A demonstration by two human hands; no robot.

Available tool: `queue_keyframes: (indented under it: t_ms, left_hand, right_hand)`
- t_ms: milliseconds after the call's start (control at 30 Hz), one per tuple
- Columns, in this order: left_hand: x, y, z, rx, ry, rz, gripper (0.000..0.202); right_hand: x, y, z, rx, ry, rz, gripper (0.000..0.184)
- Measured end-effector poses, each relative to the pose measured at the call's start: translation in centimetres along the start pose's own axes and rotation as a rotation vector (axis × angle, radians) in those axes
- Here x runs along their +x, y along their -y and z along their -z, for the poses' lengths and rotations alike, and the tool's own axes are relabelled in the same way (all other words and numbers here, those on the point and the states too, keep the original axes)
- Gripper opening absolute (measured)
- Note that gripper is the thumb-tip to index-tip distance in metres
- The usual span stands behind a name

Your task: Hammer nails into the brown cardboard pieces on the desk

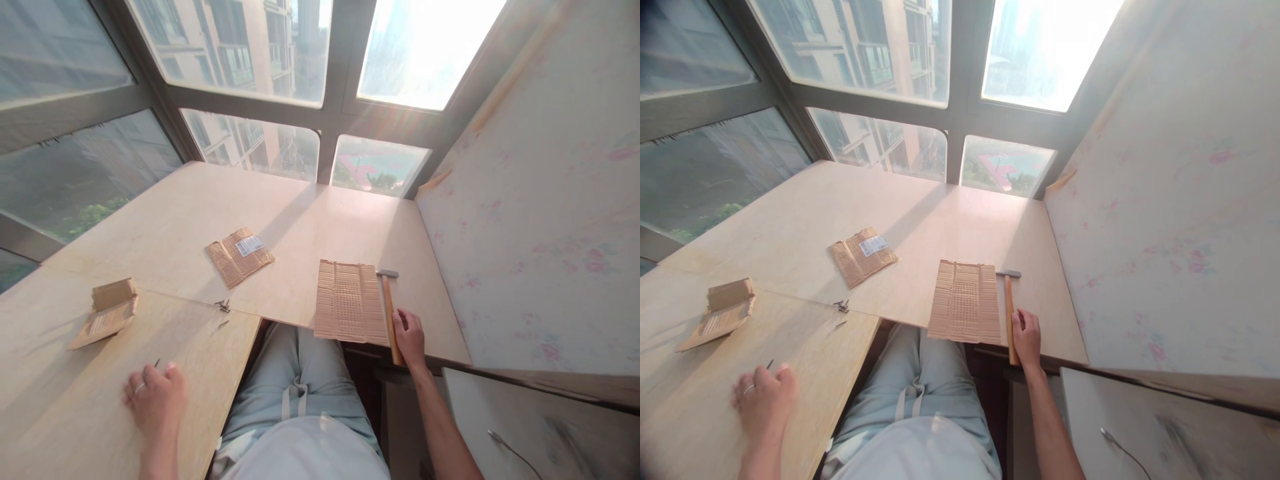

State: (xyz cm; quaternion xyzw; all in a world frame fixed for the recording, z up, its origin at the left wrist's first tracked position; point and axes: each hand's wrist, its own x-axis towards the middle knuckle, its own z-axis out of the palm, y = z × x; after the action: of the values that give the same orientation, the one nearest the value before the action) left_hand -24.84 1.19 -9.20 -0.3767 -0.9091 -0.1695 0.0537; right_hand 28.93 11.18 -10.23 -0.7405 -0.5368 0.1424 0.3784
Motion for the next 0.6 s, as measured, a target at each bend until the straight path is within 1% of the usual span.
queue_keyframes:
  t_ms: [67, 167, 267, 333, 433, 500, 600]
  left_hand:
    - [0.1, 0.3, -0.5, -0.003, 0.003, -0.066, 0.056]
    - [0.2, 1.1, -1.0, -0.022, -0.015, -0.095, 0.054]
    - [0.4, 1.6, -0.8, -0.057, -0.061, -0.107, 0.046]
    - [0.4, 1.6, -0.3, -0.052, -0.088, -0.078, 0.041]
    - [0.5, 1.1, 0.2, -0.030, -0.104, 0.018, 0.036]
    - [0.8, 0.7, 0.3, -0.031, -0.099, 0.070, 0.034]
    - [1.4, 0.2, 0.2, -0.048, -0.090, 0.112, 0.031]
  right_hand:
    - [-0.1, 0.0, 0.0, -0.002, -0.002, -0.009, 0.049]
    - [-0.1, -0.2, 0.0, -0.016, -0.015, -0.004, 0.049]
    - [0.0, -0.3, -0.1, -0.032, -0.019, 0.016, 0.049]
    - [0.0, -0.3, -0.1, -0.038, -0.016, 0.018, 0.050]
    - [0.1, -0.3, -0.2, -0.039, -0.012, 0.006, 0.049]
    - [0.1, -0.3, -0.2, -0.035, -0.012, 0.001, 0.049]
    - [0.0, -0.3, -0.2, -0.029, -0.009, -0.004, 0.049]
